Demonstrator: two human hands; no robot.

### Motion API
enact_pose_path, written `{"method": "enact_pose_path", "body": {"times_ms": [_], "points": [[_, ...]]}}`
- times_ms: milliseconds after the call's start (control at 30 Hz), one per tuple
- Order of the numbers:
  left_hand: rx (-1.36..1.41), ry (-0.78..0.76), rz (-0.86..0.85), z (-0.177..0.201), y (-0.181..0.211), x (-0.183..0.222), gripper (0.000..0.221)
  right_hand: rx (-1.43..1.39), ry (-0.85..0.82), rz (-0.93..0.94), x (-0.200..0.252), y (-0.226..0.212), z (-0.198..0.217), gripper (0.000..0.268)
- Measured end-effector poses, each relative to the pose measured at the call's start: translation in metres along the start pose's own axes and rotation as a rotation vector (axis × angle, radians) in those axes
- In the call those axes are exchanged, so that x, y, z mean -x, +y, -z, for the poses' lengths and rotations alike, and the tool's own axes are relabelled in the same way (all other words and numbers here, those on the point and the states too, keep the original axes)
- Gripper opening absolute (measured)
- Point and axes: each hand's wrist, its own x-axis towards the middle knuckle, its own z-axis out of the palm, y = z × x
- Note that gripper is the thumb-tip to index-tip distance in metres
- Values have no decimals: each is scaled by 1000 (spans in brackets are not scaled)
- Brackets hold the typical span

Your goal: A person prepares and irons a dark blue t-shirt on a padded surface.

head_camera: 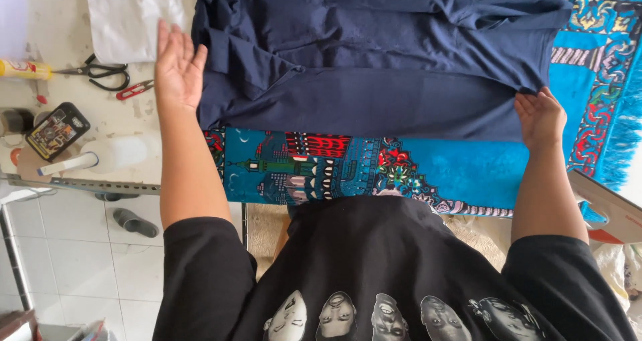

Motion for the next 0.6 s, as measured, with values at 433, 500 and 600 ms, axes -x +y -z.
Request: {"method": "enact_pose_path", "body": {"times_ms": [433,500,600], "points": [[-1696,254,442,50,7,116,58,1661,-101,540,137,29,-32,69],[-1826,344,264,106,-13,106,27,1698,-90,362,143,31,-37,71],[-1761,426,127,104,-9,91,26,1708,-88,315,142,27,-41,74]]}}
